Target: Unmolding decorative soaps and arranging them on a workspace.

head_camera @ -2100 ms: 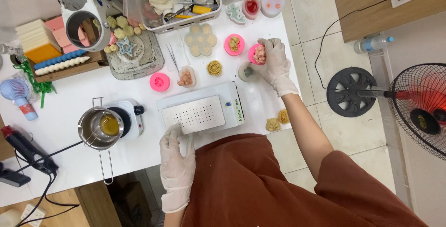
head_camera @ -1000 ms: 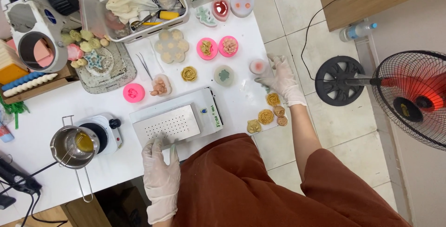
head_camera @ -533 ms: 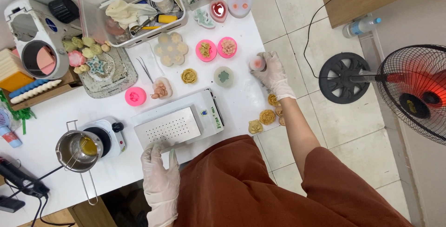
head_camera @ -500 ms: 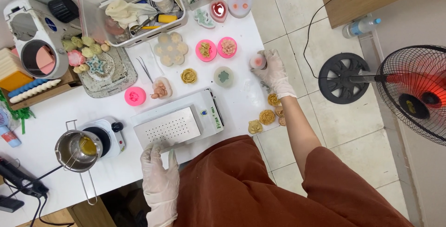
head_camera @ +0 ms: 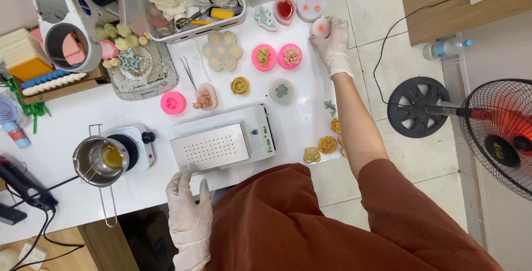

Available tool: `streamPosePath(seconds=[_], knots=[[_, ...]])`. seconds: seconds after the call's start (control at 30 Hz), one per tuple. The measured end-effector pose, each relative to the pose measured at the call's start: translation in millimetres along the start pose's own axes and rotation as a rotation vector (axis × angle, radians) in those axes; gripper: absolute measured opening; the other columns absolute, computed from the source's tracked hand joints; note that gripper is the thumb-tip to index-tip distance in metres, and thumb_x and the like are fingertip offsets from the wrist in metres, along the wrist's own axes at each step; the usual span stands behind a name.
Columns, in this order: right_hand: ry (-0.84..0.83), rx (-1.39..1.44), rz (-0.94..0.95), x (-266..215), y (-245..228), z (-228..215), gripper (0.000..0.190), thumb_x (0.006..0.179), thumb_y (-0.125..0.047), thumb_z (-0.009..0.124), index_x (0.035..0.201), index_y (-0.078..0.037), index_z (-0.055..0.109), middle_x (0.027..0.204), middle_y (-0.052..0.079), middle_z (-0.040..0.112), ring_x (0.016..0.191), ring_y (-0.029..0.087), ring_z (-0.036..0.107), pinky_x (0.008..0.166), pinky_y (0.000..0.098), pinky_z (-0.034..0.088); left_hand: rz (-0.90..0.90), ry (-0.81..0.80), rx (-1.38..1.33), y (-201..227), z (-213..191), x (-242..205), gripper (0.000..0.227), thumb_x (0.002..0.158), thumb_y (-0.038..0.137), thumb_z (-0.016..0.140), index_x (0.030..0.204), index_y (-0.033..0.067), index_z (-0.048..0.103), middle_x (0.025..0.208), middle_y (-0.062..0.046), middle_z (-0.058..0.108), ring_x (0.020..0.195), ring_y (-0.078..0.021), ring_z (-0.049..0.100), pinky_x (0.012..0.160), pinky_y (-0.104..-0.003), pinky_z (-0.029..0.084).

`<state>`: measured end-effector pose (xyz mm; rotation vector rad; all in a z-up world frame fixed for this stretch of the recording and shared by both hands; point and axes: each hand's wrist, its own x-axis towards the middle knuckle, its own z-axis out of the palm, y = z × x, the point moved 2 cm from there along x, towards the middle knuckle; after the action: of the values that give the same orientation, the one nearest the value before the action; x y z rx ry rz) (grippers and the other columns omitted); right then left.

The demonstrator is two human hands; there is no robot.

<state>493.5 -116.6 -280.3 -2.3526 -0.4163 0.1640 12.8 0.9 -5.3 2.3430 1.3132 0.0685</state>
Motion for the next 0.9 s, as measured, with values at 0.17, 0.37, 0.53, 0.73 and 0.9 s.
streamPosePath(seconds=[0.17, 0.37, 0.53, 0.73, 0.9], knots=[[-0.002, 0.211, 0.063, -8.6, -17.9, -7.4, 0.092, 0.061, -0.017, 0.094, 0.137, -0.002, 0.045, 0.127, 0.015, 0.049, 0.105, 0.028, 0.062, 0.09, 0.0363, 0.056, -0.1, -0.033, 0.07, -3.9, -0.8, 7.0, 0.056, 0.089, 0.019, 0.073, 0.143, 0.0104, 0.057, 0.133, -0.019, 0.054, 0.12, -0.0326, 0.06, 0.093, -0.041, 0.054], [-0.025, 0.136, 0.067, -112.1, -76.8, -61.9, 0.071, 0.096, -0.033, 0.08, 0.153, -0.005, 0.048, 0.128, 0.013, 0.056, 0.098, 0.022, 0.054, 0.091, 0.0378, 0.05, -0.043, -0.031, 0.006, 5.3, 3.5, 16.3, 0.05, 0.089, 0.016, 0.072, 0.137, 0.0071, 0.061, 0.134, -0.019, 0.055, 0.122, -0.034, 0.06, 0.096, -0.042, 0.053], [-0.289, 0.077, -0.172, -169.8, -82.1, -26.9, 0.102, 0.071, -0.037, 0.092, 0.15, 0.0, 0.041, 0.132, 0.018, 0.048, 0.11, 0.03, 0.053, 0.1, 0.0392, 0.049, 0.023, -0.008, 0.041, 13.0, 9.0, 23.4, 0.045, 0.09, 0.017, 0.074, 0.132, 0.0058, 0.064, 0.133, -0.018, 0.058, 0.119, -0.0343, 0.062, 0.096, -0.042, 0.053], [-0.285, -0.055, -0.215, -178.2, -84.4, 0.6, 0.115, 0.06, -0.033, 0.095, 0.152, 0.001, 0.036, 0.134, 0.021, 0.046, 0.122, 0.038, 0.048, 0.105, 0.0428, 0.045, 0.101, -0.001, 0.013, 16.1, 4.5, 25.0, 0.043, 0.091, 0.015, 0.073, 0.131, 0.0046, 0.064, 0.131, -0.019, 0.059, 0.117, -0.0338, 0.062, 0.095, -0.042, 0.053], [-0.307, -0.132, -0.152, -172.0, -86.9, 8.1, 0.098, 0.066, -0.035, 0.095, 0.145, -0.006, 0.045, 0.13, 0.017, 0.05, 0.119, 0.036, 0.05, 0.103, 0.0431, 0.046, 0.075, -0.007, -0.003, 13.7, 0.9, 24.8, 0.041, 0.091, 0.015, 0.073, 0.13, 0.0054, 0.065, 0.13, -0.017, 0.06, 0.116, -0.0322, 0.063, 0.094, -0.04, 0.054]])
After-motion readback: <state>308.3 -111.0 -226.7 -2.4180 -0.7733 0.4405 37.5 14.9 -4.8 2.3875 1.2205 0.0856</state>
